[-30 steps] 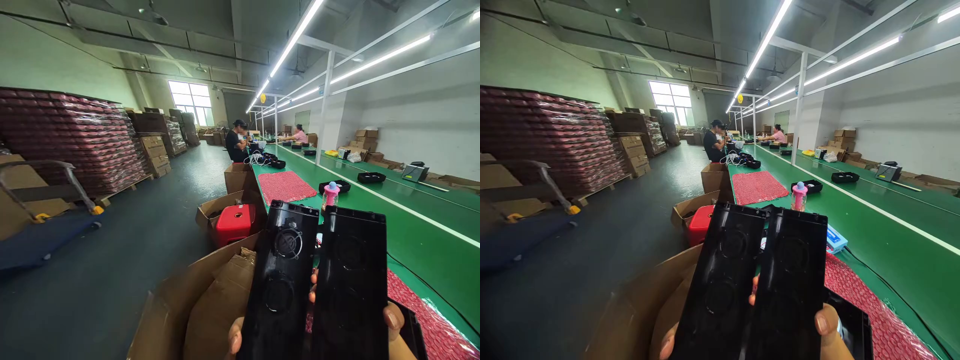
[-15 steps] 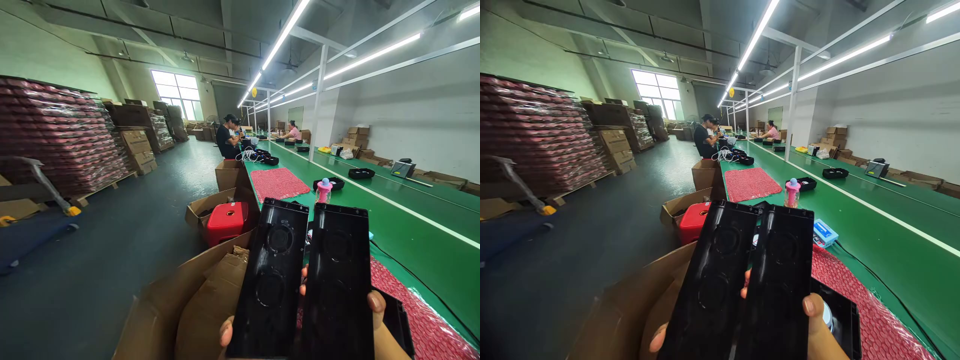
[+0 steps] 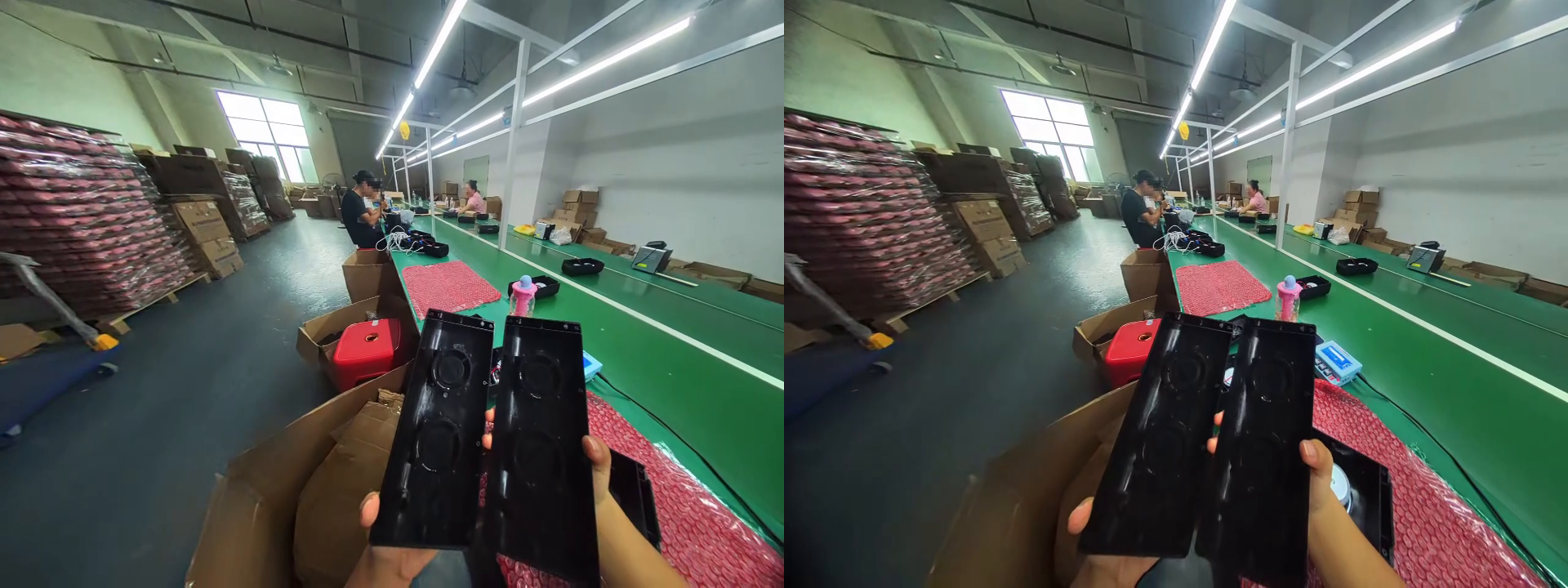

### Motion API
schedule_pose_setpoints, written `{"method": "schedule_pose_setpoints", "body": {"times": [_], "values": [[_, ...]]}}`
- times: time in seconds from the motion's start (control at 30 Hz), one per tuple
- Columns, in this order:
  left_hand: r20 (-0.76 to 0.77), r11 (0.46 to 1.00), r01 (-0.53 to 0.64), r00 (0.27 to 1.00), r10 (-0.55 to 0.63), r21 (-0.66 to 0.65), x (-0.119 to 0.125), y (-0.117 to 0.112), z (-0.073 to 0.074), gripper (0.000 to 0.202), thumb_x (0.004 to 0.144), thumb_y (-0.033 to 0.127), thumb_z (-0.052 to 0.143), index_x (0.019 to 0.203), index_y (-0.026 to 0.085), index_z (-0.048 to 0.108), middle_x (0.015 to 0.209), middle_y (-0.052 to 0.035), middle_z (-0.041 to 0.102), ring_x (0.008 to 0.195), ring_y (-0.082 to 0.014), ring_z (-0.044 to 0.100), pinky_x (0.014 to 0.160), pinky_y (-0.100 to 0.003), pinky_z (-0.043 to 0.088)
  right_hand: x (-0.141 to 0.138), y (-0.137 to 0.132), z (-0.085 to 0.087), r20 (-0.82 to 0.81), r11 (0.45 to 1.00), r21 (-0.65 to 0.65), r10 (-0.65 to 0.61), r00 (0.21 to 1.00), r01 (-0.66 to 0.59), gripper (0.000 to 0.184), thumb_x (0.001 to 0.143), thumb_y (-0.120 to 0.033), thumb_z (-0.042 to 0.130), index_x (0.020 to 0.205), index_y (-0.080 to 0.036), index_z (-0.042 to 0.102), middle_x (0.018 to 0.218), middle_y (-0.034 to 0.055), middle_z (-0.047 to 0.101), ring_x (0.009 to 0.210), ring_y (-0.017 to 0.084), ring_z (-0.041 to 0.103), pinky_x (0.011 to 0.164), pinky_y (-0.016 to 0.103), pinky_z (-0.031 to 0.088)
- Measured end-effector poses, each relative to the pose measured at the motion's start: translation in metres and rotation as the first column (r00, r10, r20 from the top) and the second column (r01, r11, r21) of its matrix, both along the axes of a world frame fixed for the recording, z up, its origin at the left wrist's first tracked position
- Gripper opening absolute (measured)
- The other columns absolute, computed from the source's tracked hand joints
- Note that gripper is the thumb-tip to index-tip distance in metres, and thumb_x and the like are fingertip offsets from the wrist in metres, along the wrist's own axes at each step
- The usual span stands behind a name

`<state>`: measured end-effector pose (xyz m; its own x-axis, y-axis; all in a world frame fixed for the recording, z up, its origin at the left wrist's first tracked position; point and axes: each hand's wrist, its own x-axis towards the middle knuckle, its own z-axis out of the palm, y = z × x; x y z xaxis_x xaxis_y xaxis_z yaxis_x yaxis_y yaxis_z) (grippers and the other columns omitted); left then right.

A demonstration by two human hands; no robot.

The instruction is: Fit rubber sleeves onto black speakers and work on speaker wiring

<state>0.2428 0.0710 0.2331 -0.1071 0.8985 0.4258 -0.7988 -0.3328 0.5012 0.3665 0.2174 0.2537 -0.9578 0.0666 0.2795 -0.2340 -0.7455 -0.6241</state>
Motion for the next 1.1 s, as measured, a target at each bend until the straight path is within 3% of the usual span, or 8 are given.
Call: {"method": "schedule_pose_setpoints", "body": {"times": [0.2, 0.37, 0.6, 0.77, 0.87, 0.93, 1.03, 1.1], "values": [[0.063, 1.000, -0.004, 0.998, 0.003, 0.016, 0.003, 0.002, 0.005, 0.089, 0.066, 0.060, 0.067, 0.139, 0.021, 0.035, 0.134, -0.0075, 0.051, 0.132, -0.0307, 0.034, 0.109, -0.042, 0.030, -0.002, -0.002, 0.001, 0.009, 0.998, -0.041, -0.047, 0.999, 0.048, 0.071, 0.070, -0.058, 0.052, 0.125, -0.014, 0.055, 0.119, 0.0111, 0.060, 0.109, 0.028, 0.054, 0.096, 0.040, 0.040], [0.103, 0.998, 0.028, 0.994, -0.035, 0.063, 0.000, 0.001, -0.003, 0.081, 0.070, 0.056, 0.066, 0.137, 0.020, 0.039, 0.127, -0.0060, 0.057, 0.131, -0.0296, 0.035, 0.108, -0.042, 0.031, -0.001, 0.000, -0.002, 0.048, 0.998, -0.048, -0.048, 0.998, 0.050, 0.070, 0.069, -0.060, 0.051, 0.123, -0.015, 0.057, 0.117, 0.0101, 0.061, 0.109, 0.027, 0.055, 0.096, 0.040, 0.041], [0.089, 0.998, 0.051, 0.995, -0.053, 0.028, -0.006, -0.004, -0.018, 0.092, 0.064, 0.061, 0.066, 0.137, 0.012, 0.037, 0.142, -0.0149, 0.038, 0.126, -0.0308, 0.042, 0.100, -0.044, 0.041, -0.002, -0.003, -0.003, 0.110, 1.000, -0.010, -0.024, 0.994, 0.025, 0.082, 0.062, -0.075, 0.045, 0.123, -0.020, 0.056, 0.119, 0.0094, 0.059, 0.111, 0.034, 0.052, 0.099, 0.053, 0.036], [0.094, 0.994, 0.021, 0.995, -0.031, 0.104, -0.014, -0.015, -0.026, 0.087, 0.068, 0.061, 0.062, 0.137, 0.013, 0.037, 0.143, -0.0169, 0.035, 0.125, -0.0336, 0.042, 0.098, -0.047, 0.042, 0.004, -0.001, 0.004, 0.218, 0.972, 0.067, -0.233, 0.948, 0.223, 0.088, 0.063, -0.085, 0.033, 0.119, -0.023, 0.058, 0.116, 0.0100, 0.061, 0.111, 0.037, 0.052, 0.097, 0.057, 0.037], [0.090, 0.992, -0.040, 0.996, 0.029, 0.123, -0.022, -0.026, -0.031, 0.087, 0.069, 0.061, 0.062, 0.140, 0.018, 0.033, 0.144, -0.0175, 0.033, 0.126, -0.0368, 0.040, 0.100, -0.051, 0.039, 0.010, 0.016, 0.020, 0.161, 0.877, 0.203, -0.468, 0.869, 0.435, 0.067, 0.067, -0.073, 0.048, 0.115, -0.028, 0.060, 0.119, 0.0071, 0.060, 0.113, 0.036, 0.052, 0.097, 0.058, 0.037], [0.087, 0.987, -0.080, 0.994, 0.068, 0.142, -0.028, -0.032, -0.034, 0.087, 0.070, 0.060, 0.062, 0.141, 0.021, 0.030, 0.145, -0.0171, 0.031, 0.128, -0.0373, 0.037, 0.101, -0.052, 0.037, 0.013, 0.031, 0.039, 0.044, 0.740, 0.327, -0.633, 0.773, 0.587, 0.060, 0.061, -0.061, 0.066, 0.112, -0.030, 0.062, 0.114, 0.0063, 0.063, 0.109, 0.036, 0.054, 0.096, 0.057, 0.039], [0.080, 0.984, -0.128, 0.990, 0.118, 0.124, -0.036, -0.039, -0.038, 0.086, 0.071, 0.060, 0.062, 0.142, 0.026, 0.027, 0.147, -0.0160, 0.028, 0.130, -0.0373, 0.034, 0.103, -0.053, 0.035, 0.013, 0.051, 0.070, -0.109, 0.511, 0.426, -0.790, 0.603, 0.746, 0.068, 0.046, -0.049, 0.083, 0.108, -0.032, 0.062, 0.102, 0.0033, 0.068, 0.100, 0.033, 0.060, 0.097, 0.055, 0.040], [0.094, 0.984, -0.137, 0.988, 0.127, 0.115, -0.039, -0.041, -0.043, 0.085, 0.072, 0.059, 0.062, 0.142, 0.028, 0.025, 0.147, -0.0151, 0.027, 0.131, -0.0376, 0.033, 0.103, -0.054, 0.034, 0.015, 0.056, 0.081, -0.110, 0.453, 0.423, -0.834, 0.540, 0.785, 0.070, 0.042, -0.053, 0.086, 0.105, -0.034, 0.062, 0.092, -0.0002, 0.069, 0.094, 0.030, 0.062, 0.096, 0.054, 0.041]]}}
